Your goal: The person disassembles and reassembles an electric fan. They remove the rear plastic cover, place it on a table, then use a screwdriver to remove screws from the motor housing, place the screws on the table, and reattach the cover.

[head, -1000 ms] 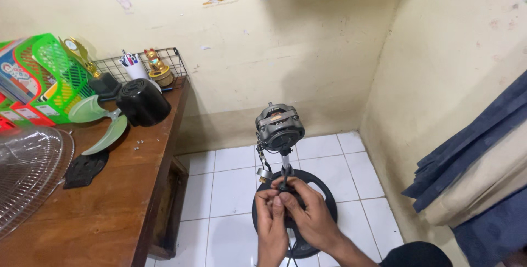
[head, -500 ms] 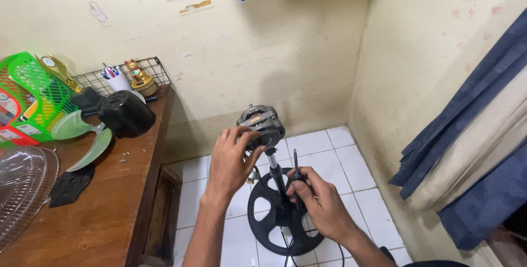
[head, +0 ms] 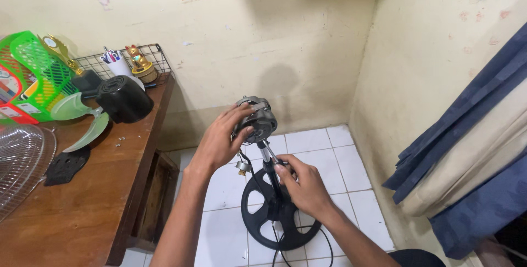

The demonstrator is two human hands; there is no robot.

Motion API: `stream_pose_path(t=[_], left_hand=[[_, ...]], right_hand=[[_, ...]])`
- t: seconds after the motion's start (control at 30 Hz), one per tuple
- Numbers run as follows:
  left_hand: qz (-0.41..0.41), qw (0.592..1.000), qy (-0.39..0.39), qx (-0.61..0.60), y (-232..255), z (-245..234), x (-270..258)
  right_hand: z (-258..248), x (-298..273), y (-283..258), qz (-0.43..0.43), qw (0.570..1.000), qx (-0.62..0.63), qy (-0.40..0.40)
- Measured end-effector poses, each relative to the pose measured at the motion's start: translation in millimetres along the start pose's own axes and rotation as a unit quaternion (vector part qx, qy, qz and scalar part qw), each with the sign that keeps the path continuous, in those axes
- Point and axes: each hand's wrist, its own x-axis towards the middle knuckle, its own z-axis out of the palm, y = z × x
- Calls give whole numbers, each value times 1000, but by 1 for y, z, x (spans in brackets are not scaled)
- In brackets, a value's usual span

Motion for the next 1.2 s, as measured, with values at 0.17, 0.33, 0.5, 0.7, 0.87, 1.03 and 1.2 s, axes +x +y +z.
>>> stream_pose_path(t=[0.17,0.33,0.5,0.7,0.87,1.03,1.2], left_hand=[[-31,999,7,-18,-6,14,-9],[-9,999,52,0,-8,29,-22],[-1,998,64,7,-10,35,-25],[-8,999,46,15,-9,35,-26],[11,999,19,27,-10,29,-26],[39,999,28,24,-12,28,-28],[44,998,45,-13,-15,30,-31]], right_hand=[[15,21,1,27,999,-8,34],[28,29,3,13,999,-19,46],[32,28,4,6,999,-9,53],[33,31,4,23,999,-11,42],[34,32,3,-9,998,-29,62],[36,32,0,22,998,-13,54],[41,31,1,20,998,-21,63]])
